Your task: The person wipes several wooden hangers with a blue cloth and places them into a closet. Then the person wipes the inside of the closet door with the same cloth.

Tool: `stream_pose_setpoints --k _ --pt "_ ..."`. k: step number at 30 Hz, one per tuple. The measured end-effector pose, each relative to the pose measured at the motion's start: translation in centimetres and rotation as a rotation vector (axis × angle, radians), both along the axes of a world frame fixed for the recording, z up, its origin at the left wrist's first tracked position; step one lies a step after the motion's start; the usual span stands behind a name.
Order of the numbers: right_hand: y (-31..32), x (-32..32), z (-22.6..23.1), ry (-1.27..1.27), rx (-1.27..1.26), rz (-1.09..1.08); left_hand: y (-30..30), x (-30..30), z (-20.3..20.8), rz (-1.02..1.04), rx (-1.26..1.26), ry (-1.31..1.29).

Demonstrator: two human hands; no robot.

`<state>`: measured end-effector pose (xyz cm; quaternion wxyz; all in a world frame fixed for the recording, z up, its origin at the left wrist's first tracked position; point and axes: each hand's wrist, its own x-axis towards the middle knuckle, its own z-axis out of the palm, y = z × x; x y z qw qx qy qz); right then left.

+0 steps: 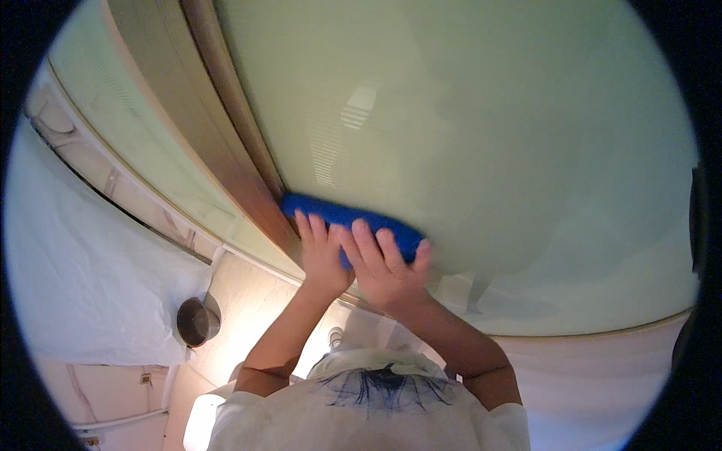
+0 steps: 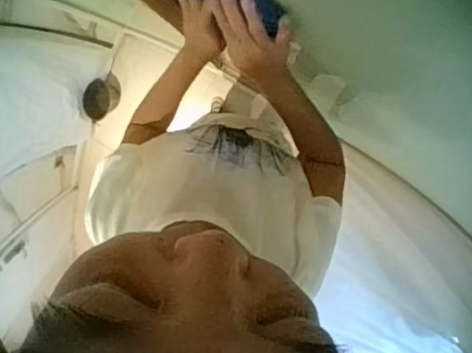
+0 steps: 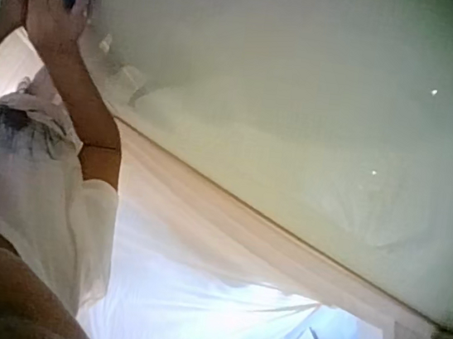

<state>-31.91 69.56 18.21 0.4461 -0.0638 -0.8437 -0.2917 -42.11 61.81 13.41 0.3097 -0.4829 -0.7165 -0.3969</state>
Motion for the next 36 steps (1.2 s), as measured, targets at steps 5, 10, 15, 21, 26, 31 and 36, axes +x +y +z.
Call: stream_pose_setpoints --k 5,10,15,21,26,31,36 --pt "-0.2 1.2 -5.4 -0.012 -0.073 0.029 -0.1 1.3 -5.5 -0.023 -0.053 0.065" --pt "0.2 1.5 0.3 0.025 -0.068 0.017 0.4 1.1 0.7 -0.083 0.016 0.053" --pt "0.4 0.4 5.4 0.189 -0.058 0.042 1.2 -0.4 6.7 -0.09 0.161 0.284" --pt "1.0 2.5 0.4 0.06 -0.019 0.012 1.3 2.2 1.2 -0.093 0.077 0.159" --pt "0.9 4.8 -4.7 -0.069 -0.09 0.053 1.1 4.2 -6.1 -0.123 0.038 0.084" --pt "1.5 5.6 0.2 -0.026 -0.086 -0.056 2.1 3.6 -0.9 -0.114 0.062 0.187" --pt "3.3 5.7 6.6 0.337 -0.043 -0.052 3.7 4.7 9.3 -0.131 0.109 0.416"
